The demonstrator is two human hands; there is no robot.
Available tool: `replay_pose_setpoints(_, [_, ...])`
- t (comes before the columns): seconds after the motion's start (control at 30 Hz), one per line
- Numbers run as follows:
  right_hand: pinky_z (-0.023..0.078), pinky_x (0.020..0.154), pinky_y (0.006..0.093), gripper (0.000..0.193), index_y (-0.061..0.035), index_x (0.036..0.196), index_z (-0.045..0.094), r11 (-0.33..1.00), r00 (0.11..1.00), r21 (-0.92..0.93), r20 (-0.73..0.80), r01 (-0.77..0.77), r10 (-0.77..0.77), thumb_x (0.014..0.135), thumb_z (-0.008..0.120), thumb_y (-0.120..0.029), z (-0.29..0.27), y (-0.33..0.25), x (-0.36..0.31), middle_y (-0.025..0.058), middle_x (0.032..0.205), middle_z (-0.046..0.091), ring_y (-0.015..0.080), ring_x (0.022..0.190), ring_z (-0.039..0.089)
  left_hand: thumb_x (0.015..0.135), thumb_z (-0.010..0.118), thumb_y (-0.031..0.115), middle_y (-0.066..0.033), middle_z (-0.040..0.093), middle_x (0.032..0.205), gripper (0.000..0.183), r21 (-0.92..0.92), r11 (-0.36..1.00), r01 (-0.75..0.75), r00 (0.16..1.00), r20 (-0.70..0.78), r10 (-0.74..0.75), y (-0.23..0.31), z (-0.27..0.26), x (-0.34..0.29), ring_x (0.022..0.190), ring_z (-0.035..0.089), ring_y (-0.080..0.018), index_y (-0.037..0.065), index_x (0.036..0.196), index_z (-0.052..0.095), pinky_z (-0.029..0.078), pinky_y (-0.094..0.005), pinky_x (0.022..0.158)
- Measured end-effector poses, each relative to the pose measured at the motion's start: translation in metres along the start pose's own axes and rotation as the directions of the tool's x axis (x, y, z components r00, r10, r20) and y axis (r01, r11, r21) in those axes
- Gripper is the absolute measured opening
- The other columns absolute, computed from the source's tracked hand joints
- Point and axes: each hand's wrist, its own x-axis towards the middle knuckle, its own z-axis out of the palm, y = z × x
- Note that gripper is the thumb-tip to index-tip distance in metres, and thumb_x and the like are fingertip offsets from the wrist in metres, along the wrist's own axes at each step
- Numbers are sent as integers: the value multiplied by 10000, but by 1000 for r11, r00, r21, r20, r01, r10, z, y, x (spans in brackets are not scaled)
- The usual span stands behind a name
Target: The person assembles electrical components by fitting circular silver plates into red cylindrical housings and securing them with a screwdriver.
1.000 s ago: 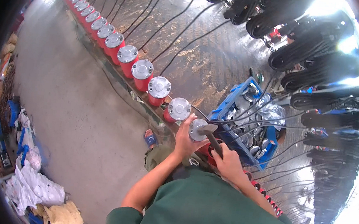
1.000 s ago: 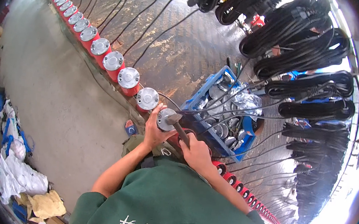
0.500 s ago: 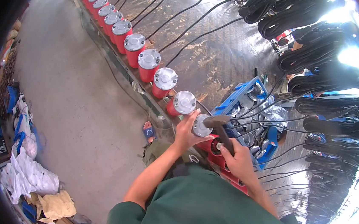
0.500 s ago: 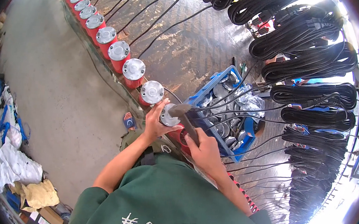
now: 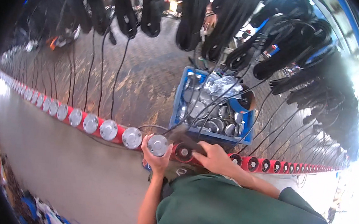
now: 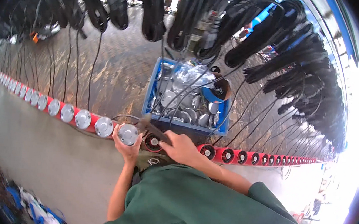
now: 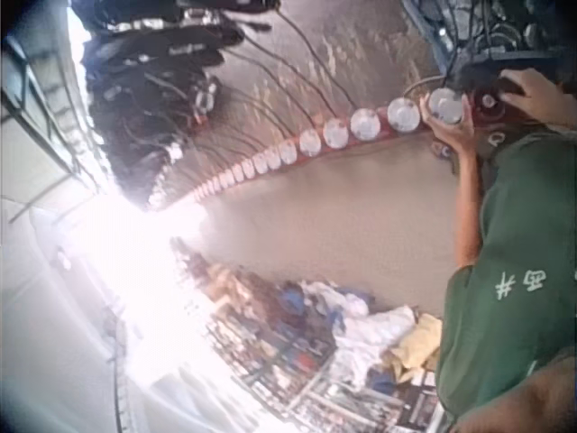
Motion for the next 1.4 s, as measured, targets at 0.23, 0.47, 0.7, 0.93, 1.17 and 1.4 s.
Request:
replay_pose_setpoints(0.23, [562,771,558,290,-68,1136,695,845,882,-384,-429,-373,194,981,721,-312,-58,91,-8,214,872,756,448,863,739,722,989,143,-189,655,1362,976,51,997,-50,999,4,50,-4,0,-1,1249,636,-338,-12,1524,455,489,-468,1120])
replay_pose_setpoints(0.47, [485,1067,500,267,-58,1261,697,991,891,-93,-435,100,-131,1015,662,-156,-61,160,74,215,1302,642,445,1248,594,777,978,160,-168,648,1288,770,124,992,15,994,105,-28,13,-8,5,1224,621,-309,-19,1386,543,473,-441,1126])
replay_pose_setpoints(0.7, [615,874,508,368,0,1205,675,862,828,-325,-534,-389,173,990,706,-297,-59,159,98,236,1162,732,427,1007,760,874,908,156,-103,631,1218,557,50,913,405,904,131,-408,36,-8,21,1116,611,-218,-12,1305,599,508,-374,1030])
replay_pose_setpoints(0.93, [586,845,570,340,-56,1176,659,866,820,-282,-528,-412,218,997,678,-345,-64,176,95,196,1025,792,425,949,773,920,863,186,-96,634,1193,513,156,922,356,919,121,-375,40,-5,21,1077,605,-195,-10,1313,598,523,-342,968])
replay_pose_setpoints(1.17, [568,704,506,272,-70,1183,640,953,806,-260,-591,-157,-29,1039,704,-292,-92,161,32,197,916,747,428,835,727,901,839,215,-223,598,1412,622,446,812,-376,926,220,308,152,31,2,1336,551,-434,-5,1419,575,422,-566,1151])
replay_pose_setpoints(1.4, [562,664,383,356,-53,1080,725,681,772,-562,-113,469,-625,799,927,-140,-185,84,-37,74,783,668,277,714,668,941,768,225,-178,687,1273,438,266,744,-613,640,719,270,239,118,14,1208,633,-391,61,1333,659,467,-483,1076])
